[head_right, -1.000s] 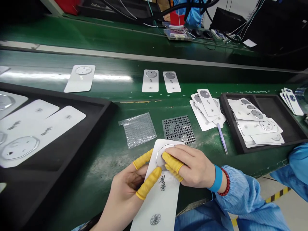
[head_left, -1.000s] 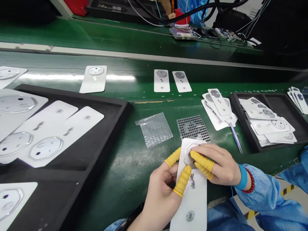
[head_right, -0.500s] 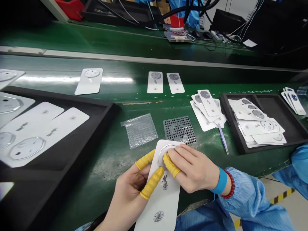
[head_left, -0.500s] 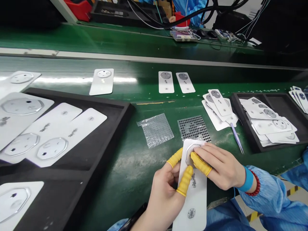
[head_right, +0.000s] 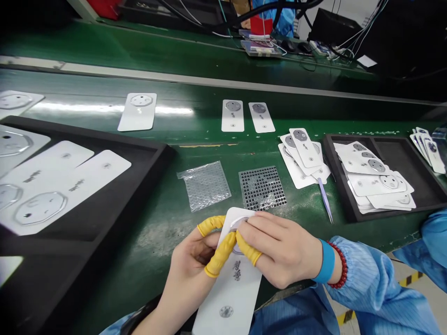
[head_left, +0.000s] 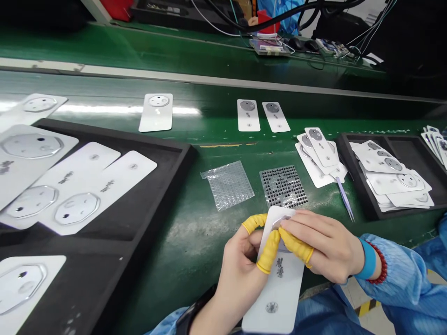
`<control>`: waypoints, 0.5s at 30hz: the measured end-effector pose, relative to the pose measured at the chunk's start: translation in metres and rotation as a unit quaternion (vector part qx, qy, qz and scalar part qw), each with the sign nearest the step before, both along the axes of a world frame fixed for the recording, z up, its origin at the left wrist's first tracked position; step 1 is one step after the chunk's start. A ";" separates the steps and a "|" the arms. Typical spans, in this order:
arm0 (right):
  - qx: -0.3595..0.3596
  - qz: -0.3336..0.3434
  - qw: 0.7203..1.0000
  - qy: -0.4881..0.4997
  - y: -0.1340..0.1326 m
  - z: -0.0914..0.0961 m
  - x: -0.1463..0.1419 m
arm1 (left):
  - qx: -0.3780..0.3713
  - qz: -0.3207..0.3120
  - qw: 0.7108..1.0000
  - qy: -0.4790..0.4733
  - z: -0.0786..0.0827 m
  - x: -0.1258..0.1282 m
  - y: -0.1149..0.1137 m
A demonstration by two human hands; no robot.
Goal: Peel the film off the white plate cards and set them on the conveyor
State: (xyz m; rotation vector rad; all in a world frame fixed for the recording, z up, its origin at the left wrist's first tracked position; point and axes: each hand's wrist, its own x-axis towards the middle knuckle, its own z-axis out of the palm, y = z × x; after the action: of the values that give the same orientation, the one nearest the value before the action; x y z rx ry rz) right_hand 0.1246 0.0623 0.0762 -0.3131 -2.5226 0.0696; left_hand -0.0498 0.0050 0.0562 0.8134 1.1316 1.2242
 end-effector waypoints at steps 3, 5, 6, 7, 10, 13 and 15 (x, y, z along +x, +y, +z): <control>-0.041 -0.040 0.996 0.069 -0.005 -0.004 -0.002 | -0.002 0.009 1.000 0.028 -0.001 0.001 -0.003; -0.114 -0.117 0.977 0.138 -0.009 -0.007 -0.005 | 0.002 0.035 0.998 0.050 -0.001 0.001 -0.004; -0.175 -0.152 0.958 0.170 -0.012 -0.010 -0.007 | 0.003 0.049 0.997 0.060 -0.001 0.002 -0.004; -0.249 -0.172 0.932 0.197 -0.014 -0.014 -0.008 | 0.001 0.060 0.996 0.068 -0.002 0.002 -0.004; -0.469 -0.158 0.832 0.249 -0.017 -0.025 -0.012 | -0.025 0.037 0.997 0.063 -0.003 -0.001 -0.002; -0.553 -0.127 0.772 0.287 -0.016 -0.033 -0.014 | -0.059 -0.012 0.998 0.028 -0.004 -0.005 0.002; -0.564 -0.122 0.761 0.296 -0.015 -0.033 -0.015 | -0.069 -0.016 0.997 0.016 -0.003 -0.007 0.004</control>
State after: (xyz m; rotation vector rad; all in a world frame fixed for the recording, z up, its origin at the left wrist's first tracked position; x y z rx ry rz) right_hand 0.1099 0.0477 0.0428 -0.9031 -1.5015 1.3724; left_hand -0.0567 0.0092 0.0530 0.7464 1.2104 1.0964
